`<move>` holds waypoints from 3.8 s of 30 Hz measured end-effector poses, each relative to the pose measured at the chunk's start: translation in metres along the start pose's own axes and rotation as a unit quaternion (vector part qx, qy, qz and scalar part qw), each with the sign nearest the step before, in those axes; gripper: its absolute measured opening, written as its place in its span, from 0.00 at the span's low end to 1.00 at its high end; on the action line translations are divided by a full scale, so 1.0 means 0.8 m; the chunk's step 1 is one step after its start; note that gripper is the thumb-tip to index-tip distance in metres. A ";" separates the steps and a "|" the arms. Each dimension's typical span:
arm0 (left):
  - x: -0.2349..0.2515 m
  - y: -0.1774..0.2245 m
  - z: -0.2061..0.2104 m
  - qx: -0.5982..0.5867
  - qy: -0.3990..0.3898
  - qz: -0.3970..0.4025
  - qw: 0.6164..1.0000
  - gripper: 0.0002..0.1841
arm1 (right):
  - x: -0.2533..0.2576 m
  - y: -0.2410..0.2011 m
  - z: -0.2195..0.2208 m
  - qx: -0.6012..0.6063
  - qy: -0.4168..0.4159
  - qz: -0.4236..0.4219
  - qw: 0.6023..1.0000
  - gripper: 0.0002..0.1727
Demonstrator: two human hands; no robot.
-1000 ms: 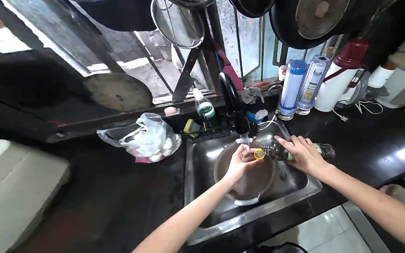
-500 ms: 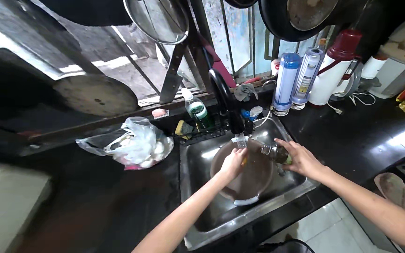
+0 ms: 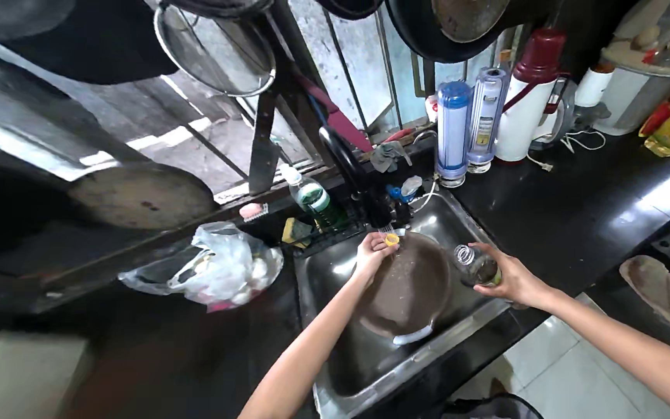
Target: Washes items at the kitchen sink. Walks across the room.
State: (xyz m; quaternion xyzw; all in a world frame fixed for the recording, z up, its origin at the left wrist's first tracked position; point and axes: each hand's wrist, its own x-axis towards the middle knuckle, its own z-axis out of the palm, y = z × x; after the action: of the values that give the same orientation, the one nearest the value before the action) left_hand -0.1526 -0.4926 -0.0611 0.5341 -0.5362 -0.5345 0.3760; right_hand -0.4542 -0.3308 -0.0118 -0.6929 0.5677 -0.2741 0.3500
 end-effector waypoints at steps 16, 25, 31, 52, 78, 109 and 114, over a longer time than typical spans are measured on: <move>-0.032 0.008 -0.011 0.357 -0.231 0.101 0.899 0.23 | -0.013 0.013 0.007 0.035 0.001 -0.040 0.999 0.51; -0.128 0.097 0.025 0.090 -0.226 0.172 0.954 0.17 | 0.029 -0.035 0.031 0.015 -0.071 -0.020 0.997 0.48; -0.148 0.110 0.008 0.193 -0.161 0.087 0.964 0.18 | 0.046 -0.080 0.037 -0.213 -0.096 -0.005 0.972 0.50; -0.191 0.107 -0.104 0.288 -0.026 0.098 0.952 0.16 | 0.111 -0.136 0.119 -0.192 -0.146 -0.144 0.960 0.48; -0.219 0.019 -0.251 0.179 0.074 0.324 0.926 0.22 | 0.293 -0.230 0.241 0.155 -0.098 -0.172 0.968 0.49; -0.126 -0.079 -0.101 0.100 -0.148 -0.025 0.984 0.25 | 0.262 0.001 0.191 0.516 -0.070 0.324 0.790 0.11; -0.026 -0.050 -0.010 -0.150 0.003 -0.174 0.973 0.19 | 0.290 0.001 0.097 0.258 -0.176 0.158 0.937 0.14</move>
State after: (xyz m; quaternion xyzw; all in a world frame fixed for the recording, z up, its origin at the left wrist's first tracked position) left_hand -0.1348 -0.4683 -0.0954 0.5585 -0.3475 -0.6644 0.3549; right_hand -0.3468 -0.5444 -0.0639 -0.5173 0.5087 -0.2264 0.6499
